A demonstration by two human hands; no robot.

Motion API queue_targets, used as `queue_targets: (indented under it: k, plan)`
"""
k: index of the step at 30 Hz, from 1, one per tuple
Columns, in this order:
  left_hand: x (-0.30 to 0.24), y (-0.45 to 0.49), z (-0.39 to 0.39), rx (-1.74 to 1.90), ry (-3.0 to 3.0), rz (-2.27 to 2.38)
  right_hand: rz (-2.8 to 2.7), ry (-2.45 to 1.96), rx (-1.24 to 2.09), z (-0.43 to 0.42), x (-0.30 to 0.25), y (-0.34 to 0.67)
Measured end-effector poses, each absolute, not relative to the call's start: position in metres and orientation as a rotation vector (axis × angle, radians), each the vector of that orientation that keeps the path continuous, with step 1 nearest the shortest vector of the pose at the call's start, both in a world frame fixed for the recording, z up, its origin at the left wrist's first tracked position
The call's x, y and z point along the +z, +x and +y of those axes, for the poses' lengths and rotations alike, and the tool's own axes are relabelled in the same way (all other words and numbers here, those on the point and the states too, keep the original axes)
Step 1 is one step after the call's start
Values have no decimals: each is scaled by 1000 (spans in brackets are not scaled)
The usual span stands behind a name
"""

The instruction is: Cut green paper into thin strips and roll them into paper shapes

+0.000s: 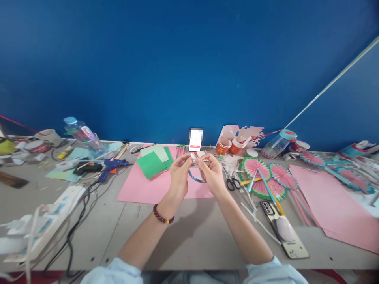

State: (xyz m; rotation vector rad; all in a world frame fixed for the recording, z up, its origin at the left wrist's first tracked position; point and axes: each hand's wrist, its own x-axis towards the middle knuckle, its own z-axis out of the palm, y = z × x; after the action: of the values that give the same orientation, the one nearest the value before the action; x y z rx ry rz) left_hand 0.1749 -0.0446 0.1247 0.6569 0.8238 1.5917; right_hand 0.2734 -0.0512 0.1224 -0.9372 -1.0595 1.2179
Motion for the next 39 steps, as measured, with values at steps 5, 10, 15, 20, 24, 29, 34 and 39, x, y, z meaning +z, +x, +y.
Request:
queue_targets:
  k: [5,10,15,20,24,29,34,39]
  plan:
    - [123,175,-44,1594,622,837,-1056,-948,1203,-50,122,274]
    - [125,178,-46,1597,653,852,-1039,-965,1195,-50,123,274]
    - [126,179,-48,1596,680,879,-1027,-1004,1147,-51,125,275]
    - [126,180,-48,1599,683,891,-1002,-1028,1124,-51,126,274]
    - [126,181,-49,1612,660,884,-1007,-1029,1094,-51,126,273]
    - [125,181,-49,1624,668,876,-1005,-1045,1079,-51,126,273]
    - [126,182,-50,1629,666,876,-1014,-1053,1053,-52,126,273]
    - [126,182,-51,1629,658,877,-1011,-1060,1041,-52,128,273]
